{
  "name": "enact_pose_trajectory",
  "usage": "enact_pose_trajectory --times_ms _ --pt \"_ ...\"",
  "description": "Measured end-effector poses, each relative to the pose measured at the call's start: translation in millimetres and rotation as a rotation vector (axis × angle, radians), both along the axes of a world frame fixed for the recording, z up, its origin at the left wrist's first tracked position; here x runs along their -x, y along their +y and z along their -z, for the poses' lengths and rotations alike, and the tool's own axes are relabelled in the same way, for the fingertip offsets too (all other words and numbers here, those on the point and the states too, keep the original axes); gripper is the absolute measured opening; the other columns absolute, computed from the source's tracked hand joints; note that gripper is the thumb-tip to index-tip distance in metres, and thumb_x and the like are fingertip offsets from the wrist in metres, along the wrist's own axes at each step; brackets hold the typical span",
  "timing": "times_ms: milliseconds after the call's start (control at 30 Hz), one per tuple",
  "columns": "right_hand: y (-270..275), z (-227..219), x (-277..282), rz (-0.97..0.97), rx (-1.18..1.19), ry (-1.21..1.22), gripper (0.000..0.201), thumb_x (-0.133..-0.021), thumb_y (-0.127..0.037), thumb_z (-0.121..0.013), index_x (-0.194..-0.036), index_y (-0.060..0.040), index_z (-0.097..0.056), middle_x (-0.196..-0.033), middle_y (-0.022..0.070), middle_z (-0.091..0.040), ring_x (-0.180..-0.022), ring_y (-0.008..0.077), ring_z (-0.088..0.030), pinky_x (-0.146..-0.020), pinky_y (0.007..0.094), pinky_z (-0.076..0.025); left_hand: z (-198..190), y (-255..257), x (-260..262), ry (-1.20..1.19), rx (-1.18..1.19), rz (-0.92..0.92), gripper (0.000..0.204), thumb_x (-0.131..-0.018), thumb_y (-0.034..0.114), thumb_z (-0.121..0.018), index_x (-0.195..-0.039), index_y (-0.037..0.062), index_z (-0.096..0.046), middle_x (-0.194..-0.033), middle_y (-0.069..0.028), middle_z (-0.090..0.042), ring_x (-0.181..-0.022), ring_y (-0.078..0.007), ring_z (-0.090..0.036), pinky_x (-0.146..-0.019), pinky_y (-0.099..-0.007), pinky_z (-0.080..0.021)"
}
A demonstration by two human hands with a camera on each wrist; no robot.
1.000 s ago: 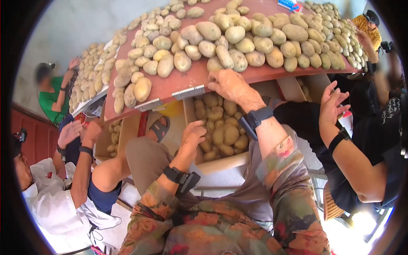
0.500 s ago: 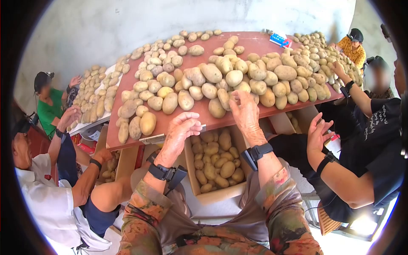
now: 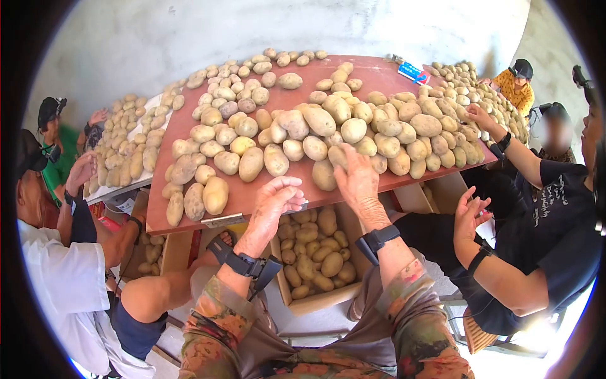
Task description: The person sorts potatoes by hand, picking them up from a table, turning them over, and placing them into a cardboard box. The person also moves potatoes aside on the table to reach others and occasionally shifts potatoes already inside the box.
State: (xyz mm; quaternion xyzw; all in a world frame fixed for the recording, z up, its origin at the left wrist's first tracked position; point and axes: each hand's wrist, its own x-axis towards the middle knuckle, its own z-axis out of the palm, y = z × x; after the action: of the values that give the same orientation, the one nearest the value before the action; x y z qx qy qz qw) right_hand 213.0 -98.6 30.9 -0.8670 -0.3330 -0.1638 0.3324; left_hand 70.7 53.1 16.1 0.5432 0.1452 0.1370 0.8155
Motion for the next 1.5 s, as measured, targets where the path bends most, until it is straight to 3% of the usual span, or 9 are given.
enact_pose_trajectory --times_ms 100,200,367,467,567,800,933,1067,1500 --pt "-10 -4 -7 0.053 -0.162 0.103 0.041 -0.08 -0.025 -0.061 -0.116 -0.0062 -0.058 -0.102 0.0192 -0.064 -0.095 0.0301 -0.061 -0.083 0.0373 -0.05 -1 1 -2 0.023 0.008 0.035 0.022 -0.091 0.012 -0.058 -0.11 0.0019 -0.06 -0.091 -0.0079 -0.064 -0.079 -0.0162 -0.065 -0.071 -0.0291 -0.054" --pt "-28 -28 -1 -0.253 -0.326 0.481 0.036 -0.079 -0.025 -0.062 -0.109 -0.0041 -0.062 -0.096 0.0144 -0.066 -0.091 0.0215 -0.063 -0.081 0.0325 -0.05 1 0 -6 0.012 0.015 0.047 0.023 -0.091 0.013 -0.058 -0.111 0.002 -0.059 -0.094 -0.0078 -0.063 -0.08 -0.0157 -0.064 -0.071 -0.0295 -0.054" --pt "-38 -31 14 -0.601 -0.089 0.915 0.038 -0.077 -0.028 -0.065 -0.104 -0.0021 -0.064 -0.095 0.0067 -0.065 -0.092 0.0128 -0.058 -0.086 0.0284 -0.046 7 -5 -14 0.024 -0.057 0.02 0.026 -0.09 0.015 -0.059 -0.113 0.002 -0.058 -0.1 -0.0094 -0.062 -0.083 -0.017 -0.064 -0.071 -0.0298 -0.054" --pt "-34 -20 20 -0.654 0.22 0.801 0.037 -0.081 -0.031 -0.065 -0.104 -0.0019 -0.063 -0.092 0.0082 -0.066 -0.089 0.0145 -0.06 -0.084 0.03 -0.048 6 -12 -17 0.034 -0.102 0.005 0.027 -0.09 0.014 -0.059 -0.114 0.0022 -0.058 -0.103 -0.0104 -0.06 -0.086 -0.0178 -0.063 -0.071 -0.0297 -0.054" --pt "-32 -12 24 -0.695 0.305 0.733 0.04 -0.08 -0.039 -0.066 -0.101 -0.0049 -0.066 -0.089 0.0127 -0.068 -0.082 0.024 -0.064 -0.078 0.0351 -0.051 8 -13 -21 0.05 -0.153 -0.005 0.028 -0.09 0.014 -0.06 -0.115 0.0022 -0.058 -0.105 -0.0112 -0.059 -0.088 -0.0182 -0.063 -0.071 -0.0297 -0.054" --pt "-33 -13 18 -0.527 0.387 0.562 0.035 -0.081 -0.033 -0.065 -0.102 -0.0053 -0.064 -0.089 0.0159 -0.067 -0.087 0.0307 -0.064 -0.08 0.0412 -0.049 13 -14 -28 0.045 -0.173 -0.022 0.032 -0.09 0.015 -0.06 -0.118 -0.0004 -0.055 -0.106 -0.0121 -0.059 -0.088 -0.018 -0.062 -0.072 -0.0296 -0.054" --pt "-37 -13 14 -0.278 0.247 0.375 0.028 -0.082 -0.028 -0.065 -0.098 -0.0051 -0.063 -0.09 0.0145 -0.067 -0.09 0.0313 -0.064 -0.079 0.0418 -0.049 17 -13 -31 0.046 -0.173 -0.035 0.037 -0.089 0.014 -0.061 -0.122 -0.0017 -0.052 -0.11 -0.0144 -0.058 -0.094 -0.0194 -0.061 -0.074 -0.0302 -0.054" --pt "-35 -6 10 -0.151 0.092 0.408 0.034 -0.081 -0.024 -0.066 -0.109 -0.0056 -0.06 -0.098 0.0178 -0.067 -0.094 0.0358 -0.063 -0.082 0.043 -0.049 20 -12 -33 0.025 -0.199 -0.072 0.045 -0.087 0.013 -0.061 -0.127 -0.0014 -0.048 -0.121 -0.0193 -0.054 -0.103 -0.0222 -0.058 -0.082 -0.0333 -0.052" --pt "-7 10 11 -0.106 -0.036 0.534 0.055 -0.078 -0.024 -0.069 -0.126 -0.0017 -0.054 -0.104 0.0195 -0.064 -0.094 0.0304 -0.063 -0.085 0.0392 -0.05 13 -15 -49 0.075 -0.176 -0.03 0.059 -0.084 0.013 -0.063 -0.136 -0.003 -0.039 -0.124 -0.0211 -0.052 -0.104 -0.0226 -0.057 -0.084 -0.0325 -0.051"
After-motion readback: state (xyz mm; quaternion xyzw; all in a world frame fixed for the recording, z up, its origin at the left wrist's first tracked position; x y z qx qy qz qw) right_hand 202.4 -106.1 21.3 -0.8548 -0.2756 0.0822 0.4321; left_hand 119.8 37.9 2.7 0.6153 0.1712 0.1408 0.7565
